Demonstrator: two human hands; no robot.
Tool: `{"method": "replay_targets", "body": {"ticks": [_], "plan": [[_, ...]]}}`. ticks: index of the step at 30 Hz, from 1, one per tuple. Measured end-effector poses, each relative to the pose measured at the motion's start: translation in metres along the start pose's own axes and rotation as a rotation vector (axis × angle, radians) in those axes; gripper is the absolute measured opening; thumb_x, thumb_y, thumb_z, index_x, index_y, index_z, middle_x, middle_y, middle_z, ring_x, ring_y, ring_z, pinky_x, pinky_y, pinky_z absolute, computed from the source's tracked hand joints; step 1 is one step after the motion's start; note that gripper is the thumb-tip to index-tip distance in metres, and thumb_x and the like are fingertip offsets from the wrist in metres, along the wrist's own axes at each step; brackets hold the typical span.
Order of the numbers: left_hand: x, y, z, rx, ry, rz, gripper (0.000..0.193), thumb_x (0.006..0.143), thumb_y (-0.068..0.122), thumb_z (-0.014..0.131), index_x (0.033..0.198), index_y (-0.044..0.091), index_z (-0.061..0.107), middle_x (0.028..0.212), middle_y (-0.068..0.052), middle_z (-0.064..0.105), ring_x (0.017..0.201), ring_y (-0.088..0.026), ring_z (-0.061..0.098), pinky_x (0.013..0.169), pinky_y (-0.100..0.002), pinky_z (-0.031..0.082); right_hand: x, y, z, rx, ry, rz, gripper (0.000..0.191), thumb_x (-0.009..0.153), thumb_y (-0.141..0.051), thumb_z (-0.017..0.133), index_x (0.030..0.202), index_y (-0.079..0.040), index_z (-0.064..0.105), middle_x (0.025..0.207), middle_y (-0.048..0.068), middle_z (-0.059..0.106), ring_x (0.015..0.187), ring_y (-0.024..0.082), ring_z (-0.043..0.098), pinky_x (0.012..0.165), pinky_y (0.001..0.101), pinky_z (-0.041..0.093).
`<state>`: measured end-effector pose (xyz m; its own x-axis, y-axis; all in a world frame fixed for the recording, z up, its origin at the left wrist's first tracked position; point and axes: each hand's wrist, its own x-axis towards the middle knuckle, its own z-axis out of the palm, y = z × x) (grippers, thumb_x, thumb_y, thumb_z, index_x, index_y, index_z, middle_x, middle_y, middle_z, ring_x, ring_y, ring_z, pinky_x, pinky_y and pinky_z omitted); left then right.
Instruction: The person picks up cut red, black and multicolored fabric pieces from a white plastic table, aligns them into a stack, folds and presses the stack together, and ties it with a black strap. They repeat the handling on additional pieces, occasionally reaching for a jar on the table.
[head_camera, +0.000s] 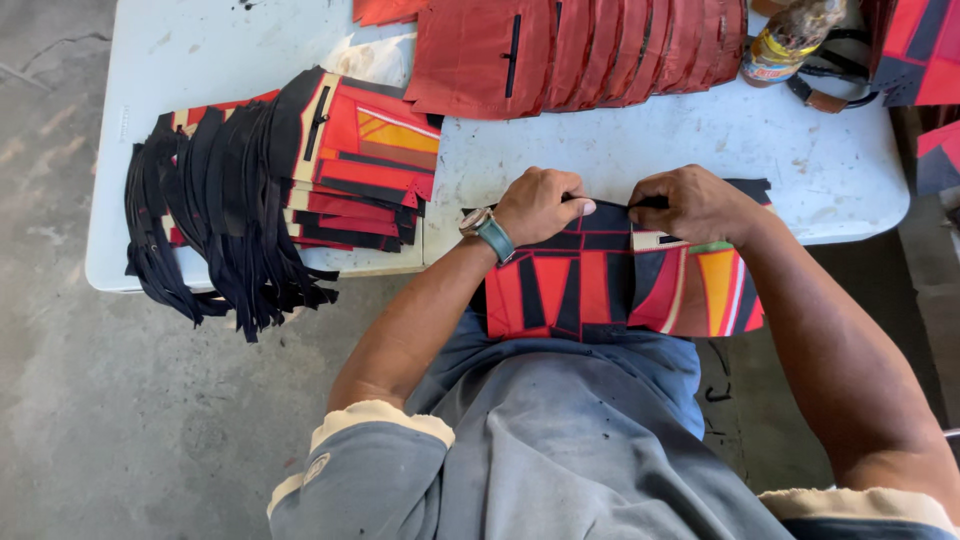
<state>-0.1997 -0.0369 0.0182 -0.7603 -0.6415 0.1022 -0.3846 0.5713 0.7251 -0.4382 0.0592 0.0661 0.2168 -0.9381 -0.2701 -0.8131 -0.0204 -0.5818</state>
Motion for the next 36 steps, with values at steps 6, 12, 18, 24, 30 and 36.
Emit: {"method": "replay_targets", "body": {"ticks": [6, 12, 18, 24, 30, 36], "plan": [[-0.024, -0.044, -0.027, -0.087, -0.027, -0.057, 0.026, 0.087, 0.031, 0.076, 0.091, 0.005, 0.077, 0.079, -0.011, 0.075, 0.073, -0.023, 0.073, 0.070, -0.037, 0.056, 0.001, -0.002, -0.002, 0.039, 0.022, -0.004, 0.023, 0.087, -0.025, 0.069, 0.099, -0.006, 0.076, 0.076, 0.015, 0.074, 0.069, 0.028, 0.070, 0.069, 0.0406, 0.054], [-0.062, -0.077, -0.049, -0.170, -0.001, -0.128, 0.028, 0.090, 0.029, 0.076, 0.097, 0.002, 0.074, 0.080, -0.011, 0.075, 0.074, -0.016, 0.069, 0.071, -0.033, 0.055, 0.010, -0.007, -0.003, -0.058, -0.017, 0.003, 0.024, 0.089, -0.028, 0.069, 0.099, -0.007, 0.076, 0.074, 0.016, 0.071, 0.067, 0.028, 0.067, 0.069, 0.0420, 0.052], [-0.092, -0.082, -0.066, -0.182, 0.050, -0.177, 0.033, 0.090, 0.033, 0.076, 0.090, 0.001, 0.074, 0.075, -0.013, 0.074, 0.071, -0.017, 0.068, 0.067, -0.034, 0.054, 0.009, -0.018, -0.002, -0.105, 0.013, 0.032, 0.027, 0.087, -0.030, 0.069, 0.101, -0.008, 0.076, 0.074, 0.017, 0.071, 0.067, 0.031, 0.067, 0.070, 0.0426, 0.053], [-0.079, -0.080, -0.073, 0.038, 0.133, -0.215, 0.036, 0.090, 0.035, 0.073, 0.079, 0.000, 0.073, 0.065, -0.012, 0.072, 0.063, -0.024, 0.073, 0.062, -0.038, 0.054, 0.030, -0.022, -0.022, -0.253, -0.006, 0.032, 0.029, 0.088, -0.032, 0.070, 0.107, -0.012, 0.079, 0.078, 0.016, 0.072, 0.075, 0.034, 0.070, 0.076, 0.0450, 0.055], [-0.051, -0.101, -0.070, 0.289, 0.147, -0.134, 0.021, 0.092, 0.017, 0.064, 0.094, 0.000, 0.075, 0.088, -0.024, 0.072, 0.088, -0.041, 0.071, 0.080, -0.049, 0.055, 0.037, -0.001, -0.009, -0.549, 0.462, -0.437, 0.066, 0.075, -0.043, 0.080, 0.129, -0.006, 0.072, 0.123, 0.019, 0.071, 0.110, 0.039, 0.065, 0.093, 0.0593, 0.044], [-0.061, -0.083, -0.074, 0.385, 0.273, -0.050, 0.020, 0.095, 0.015, 0.064, 0.105, -0.001, 0.071, 0.104, -0.024, 0.068, 0.095, -0.045, 0.065, 0.082, -0.052, 0.052, -0.065, 0.049, 0.005, -0.062, 0.719, 0.028, 0.055, 0.094, -0.020, 0.082, 0.145, -0.007, 0.064, 0.136, 0.017, 0.064, 0.119, 0.034, 0.066, 0.100, 0.0453, 0.055]]}}
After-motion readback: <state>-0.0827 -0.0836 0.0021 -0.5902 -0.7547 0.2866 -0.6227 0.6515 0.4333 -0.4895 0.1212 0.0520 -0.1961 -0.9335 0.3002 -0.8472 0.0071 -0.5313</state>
